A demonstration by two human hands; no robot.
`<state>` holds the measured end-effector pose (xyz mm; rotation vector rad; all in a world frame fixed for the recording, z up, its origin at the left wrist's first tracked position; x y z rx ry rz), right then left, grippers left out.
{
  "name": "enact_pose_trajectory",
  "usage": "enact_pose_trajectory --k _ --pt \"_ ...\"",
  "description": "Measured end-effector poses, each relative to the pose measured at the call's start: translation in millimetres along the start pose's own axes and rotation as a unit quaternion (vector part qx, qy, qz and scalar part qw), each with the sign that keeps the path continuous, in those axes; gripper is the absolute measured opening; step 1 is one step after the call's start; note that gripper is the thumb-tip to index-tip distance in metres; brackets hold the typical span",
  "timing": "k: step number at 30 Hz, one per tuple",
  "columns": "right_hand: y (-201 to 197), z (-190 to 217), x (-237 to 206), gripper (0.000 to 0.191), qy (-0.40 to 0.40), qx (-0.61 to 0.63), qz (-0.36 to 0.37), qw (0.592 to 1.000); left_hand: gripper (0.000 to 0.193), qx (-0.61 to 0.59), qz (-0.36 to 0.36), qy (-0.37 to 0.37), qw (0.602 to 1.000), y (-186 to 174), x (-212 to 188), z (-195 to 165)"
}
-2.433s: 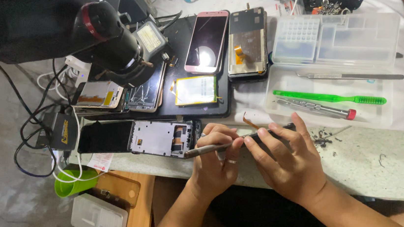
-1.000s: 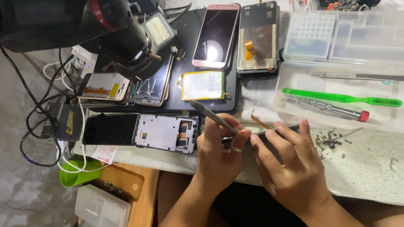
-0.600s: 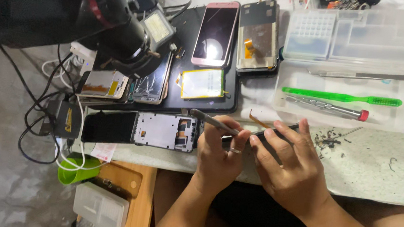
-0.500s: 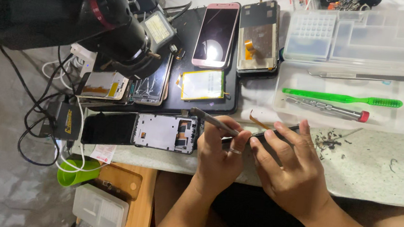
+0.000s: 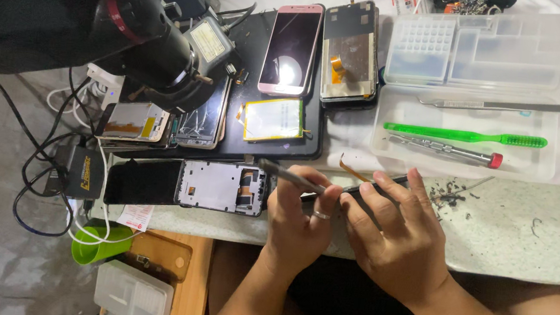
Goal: The person uses a metal spudger and tweezers to pry and separate the screen assembly from the smartphone frame. They work along the edges to release adhesive and carefully lift the display, then manipulate internal ribbon cables and connectors.
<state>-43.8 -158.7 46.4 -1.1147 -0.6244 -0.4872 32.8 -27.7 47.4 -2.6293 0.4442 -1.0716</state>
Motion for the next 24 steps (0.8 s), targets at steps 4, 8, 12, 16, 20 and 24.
enact_pose_trajectory --k 4,8,12,16,20,24 --pt "-0.2 -0.6 2.8 0.022 0.001 0.006 -0.002 1.0 0.022 0.018 -0.001 0.08 0.997 -2.5 1.7 -6.3" --pt "-0.2 -0.5 2.4 0.022 0.002 0.013 -0.003 1.0 0.023 0.018 -0.004 0.11 0.994 -3.0 3.0 -9.1" --pt "1.1 -1.1 2.0 0.018 -0.002 0.004 -0.002 1.0 0.024 0.018 0.004 0.136 0.991 -1.3 4.7 -9.0" --pt "1.1 -0.9 2.1 0.019 -0.006 0.005 -0.002 1.0 0.023 0.023 0.011 0.154 0.988 -1.0 5.0 -8.7" --pt "0.8 -0.1 2.1 0.016 -0.006 0.006 -0.007 1.0 0.024 0.047 0.016 0.157 0.986 -2.4 4.9 -8.8" --pt "0.5 -0.9 2.3 0.02 0.002 0.011 -0.004 1.0 0.024 0.056 0.009 0.149 0.987 -3.5 4.3 -9.2"
Point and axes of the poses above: each hand's wrist, its own x-axis towards the middle knuckle, its own y-axis out of the palm, z = x × y, the point moved 4 cm from there along x, towards the middle knuckle, and after that the axes turned 5 degrees about y, right-handed, at the moved point
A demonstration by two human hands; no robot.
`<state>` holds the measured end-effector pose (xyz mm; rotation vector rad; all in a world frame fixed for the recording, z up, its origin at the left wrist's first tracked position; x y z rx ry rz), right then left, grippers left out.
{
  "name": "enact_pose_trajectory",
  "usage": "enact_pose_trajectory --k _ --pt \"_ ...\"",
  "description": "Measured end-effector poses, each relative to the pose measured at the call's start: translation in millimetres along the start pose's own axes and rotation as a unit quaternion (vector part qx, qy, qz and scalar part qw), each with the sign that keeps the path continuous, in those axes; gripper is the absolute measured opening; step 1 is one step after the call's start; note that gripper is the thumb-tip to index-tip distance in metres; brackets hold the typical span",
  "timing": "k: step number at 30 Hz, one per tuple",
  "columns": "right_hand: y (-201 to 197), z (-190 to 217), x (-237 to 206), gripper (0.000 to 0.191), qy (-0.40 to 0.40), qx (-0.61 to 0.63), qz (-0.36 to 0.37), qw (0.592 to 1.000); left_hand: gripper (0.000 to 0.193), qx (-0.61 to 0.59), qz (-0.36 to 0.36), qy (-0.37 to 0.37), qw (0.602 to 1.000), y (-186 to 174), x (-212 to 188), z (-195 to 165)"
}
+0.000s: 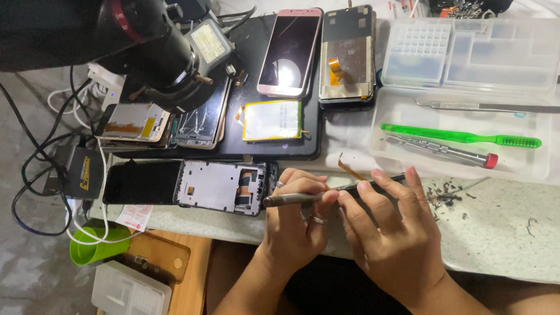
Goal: The person uses a metal spudger and tweezers to pry and separate the screen assembly from the smartphone frame. They work along the edges to release adhesive and carefully lift the display, then manipulate internal ribbon cables and connectors.
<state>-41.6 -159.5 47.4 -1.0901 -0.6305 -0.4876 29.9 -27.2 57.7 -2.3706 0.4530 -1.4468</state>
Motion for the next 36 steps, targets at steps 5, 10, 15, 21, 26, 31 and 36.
enact_pose_trajectory --k 5,10,15,21,26,31,36 --pt "-2.3 -0.3 2.0 0.022 0.006 -0.003 -0.006 1.0 0.024 -0.011 -0.023 -0.011 1.0 1.0 -1.6 2.3" --pt "-3.8 -3.9 3.9 0.024 0.01 0.017 0.006 1.0 0.024 -0.048 -0.023 -0.062 0.997 0.8 -4.3 5.8" --pt "-2.5 -7.6 0.2 0.025 0.009 0.026 -0.004 1.0 0.021 -0.044 -0.028 -0.081 0.995 1.6 -4.1 4.8" --pt "-9.9 -45.2 -0.5 0.015 0.027 0.079 -0.038 0.996 0.022 -0.026 -0.031 -0.027 0.999 4.6 -5.1 2.8" --pt "-36.0 -142.5 -11.6 0.009 0.241 0.089 -0.077 0.963 0.025 -0.028 -0.031 -0.011 0.999 7.3 -4.1 4.7" --pt "-33.3 -172.9 -9.5 0.009 0.269 0.115 -0.046 0.955 0.024 -0.012 -0.022 -0.008 1.0 7.1 -2.4 3.1" --pt "-37.3 -147.0 15.9 0.007 0.269 0.088 0.035 0.958 0.024 -0.03 -0.025 0.006 0.999 7.2 -2.1 2.2"
Point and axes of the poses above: each hand's wrist, its own x-axis towards the middle knuckle, its own y-axis out of the palm, z = x × y, the point moved 4 cm from there along x, towards the middle knuckle, and after that the axes turned 5 degrees about y, right-handed, at the moved point
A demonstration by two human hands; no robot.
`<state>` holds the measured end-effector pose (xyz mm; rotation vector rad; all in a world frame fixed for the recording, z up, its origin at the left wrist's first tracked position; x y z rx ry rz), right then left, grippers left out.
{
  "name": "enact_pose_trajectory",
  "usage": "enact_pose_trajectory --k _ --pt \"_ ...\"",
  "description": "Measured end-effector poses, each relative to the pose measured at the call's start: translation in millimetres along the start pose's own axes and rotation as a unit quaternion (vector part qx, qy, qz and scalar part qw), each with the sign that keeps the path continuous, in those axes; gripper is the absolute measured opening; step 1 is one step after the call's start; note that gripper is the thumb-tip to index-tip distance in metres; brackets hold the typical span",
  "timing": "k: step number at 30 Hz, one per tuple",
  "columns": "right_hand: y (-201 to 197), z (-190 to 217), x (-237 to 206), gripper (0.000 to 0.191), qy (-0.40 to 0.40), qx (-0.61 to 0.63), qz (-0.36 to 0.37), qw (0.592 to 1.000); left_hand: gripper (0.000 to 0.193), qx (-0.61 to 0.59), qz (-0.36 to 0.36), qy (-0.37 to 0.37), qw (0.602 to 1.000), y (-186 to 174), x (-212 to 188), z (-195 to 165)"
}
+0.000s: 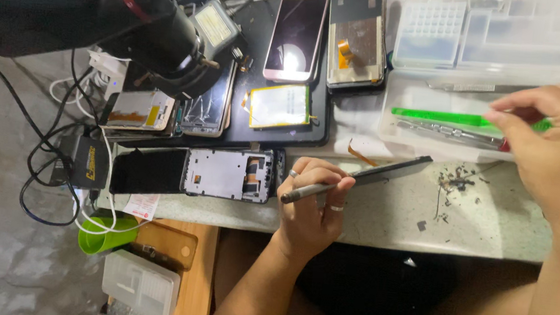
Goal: The person uses a metal spudger and tweezers to pry and separate the screen assembly from the smartphone frame. They work along the edges to release adhesive and carefully lift the display, then manipulate internal ribbon cables and connectors.
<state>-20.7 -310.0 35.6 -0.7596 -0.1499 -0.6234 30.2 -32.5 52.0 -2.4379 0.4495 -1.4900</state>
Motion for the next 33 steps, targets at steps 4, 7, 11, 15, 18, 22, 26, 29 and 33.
enact_pose_trajectory --k 4,7,11,15,18,22,26,29,33 --pt "10.9 19.2 1.7 0.005 -0.068 -0.188 0.076 0.977 0.026 0.023 -0.002 0.0 1.0 0.3 -0.1 1.7" --pt "22.5 16.1 1.5 0.011 -0.098 -0.254 0.074 0.959 0.026 0.026 0.002 -0.004 1.0 0.9 -1.7 -0.1" --pt "32.1 9.6 0.5 0.016 -0.105 -0.273 0.059 0.954 0.026 0.015 0.001 0.001 1.0 4.3 -3.0 -2.4" --pt "33.9 15.5 -0.5 0.016 -0.135 -0.292 0.043 0.946 0.024 0.018 0.003 0.002 1.0 7.2 -3.4 -1.5" --pt "33.8 19.2 0.7 0.02 -0.144 -0.292 0.035 0.945 0.024 0.02 0.007 0.007 1.0 6.2 -2.5 0.8" --pt "37.1 13.1 3.9 0.015 -0.102 -0.285 0.059 0.951 0.024 0.041 0.004 0.018 0.999 7.1 -0.9 1.6" --pt "36.7 11.0 5.2 0.018 -0.126 -0.296 0.051 0.945 0.023 0.04 0.007 0.006 0.999 6.9 -0.9 1.3" --pt "35.5 8.3 6.1 0.018 -0.096 -0.268 0.071 0.956 0.023 0.027 0.006 -0.002 1.0 6.3 -0.9 1.0" --pt "34.5 8.6 8.9 0.017 -0.099 -0.202 0.106 0.969 0.022 0.028 0.001 -0.005 1.0 4.9 0.2 1.2"
Point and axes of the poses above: each hand's wrist, its own x-axis towards the middle knuckle, its own y-axis out of the palm, z = x × y, the point moved 4 cm from there along x, towards the middle knuckle, and after that the axes turned 5 degrees about y, right-handed, at the moved point
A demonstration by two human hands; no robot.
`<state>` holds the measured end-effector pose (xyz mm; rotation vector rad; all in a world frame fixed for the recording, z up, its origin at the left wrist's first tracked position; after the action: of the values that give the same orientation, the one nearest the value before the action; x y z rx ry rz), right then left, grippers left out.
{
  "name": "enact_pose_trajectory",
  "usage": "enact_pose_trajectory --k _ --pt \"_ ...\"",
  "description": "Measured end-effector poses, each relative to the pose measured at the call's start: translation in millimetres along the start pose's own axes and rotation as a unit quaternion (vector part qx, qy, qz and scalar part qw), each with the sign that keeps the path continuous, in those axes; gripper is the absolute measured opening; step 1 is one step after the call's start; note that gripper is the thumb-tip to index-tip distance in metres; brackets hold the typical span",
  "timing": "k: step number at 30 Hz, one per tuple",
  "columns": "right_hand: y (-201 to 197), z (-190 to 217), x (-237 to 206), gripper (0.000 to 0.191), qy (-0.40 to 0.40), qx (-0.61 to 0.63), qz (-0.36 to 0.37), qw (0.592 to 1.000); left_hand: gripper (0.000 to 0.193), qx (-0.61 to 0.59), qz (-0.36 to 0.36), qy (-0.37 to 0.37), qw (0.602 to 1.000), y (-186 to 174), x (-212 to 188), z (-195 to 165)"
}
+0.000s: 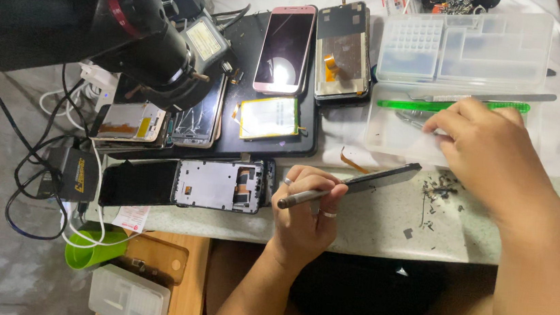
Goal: The person uses a metal spudger and tweezers to pry and separate the screen assembly from the smartphone frame. They work along the edges to release adhesive and carefully lift the display, then manipulate internal ribbon cables and connectors.
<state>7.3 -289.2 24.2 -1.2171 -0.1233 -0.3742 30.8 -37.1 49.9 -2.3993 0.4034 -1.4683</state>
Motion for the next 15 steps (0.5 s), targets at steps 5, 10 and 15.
enact_pose_trajectory --k 5,10,15 --pt "-5.6 -3.9 5.4 0.021 0.001 0.103 0.02 0.994 0.021 0.011 0.003 0.005 1.0 -0.6 2.0 1.5" --pt "-20.9 -2.8 5.3 0.032 0.04 0.179 -0.027 0.983 0.021 0.016 -0.002 0.006 1.0 0.5 0.0 0.2" --pt "-39.7 -15.0 0.4 0.039 0.067 0.547 -0.119 0.826 0.021 0.015 -0.004 0.008 1.0 0.5 -1.2 0.1"
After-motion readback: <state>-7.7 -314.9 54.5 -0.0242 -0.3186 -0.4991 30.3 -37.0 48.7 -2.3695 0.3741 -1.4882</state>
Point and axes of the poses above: each hand's wrist, its own x-axis towards the middle knuckle, its own y-axis out of the palm, z = x × y, the point moved 4 cm from there along x, towards the middle knuckle, and after that the axes turned 5 degrees about y, right-handed, at the moved point
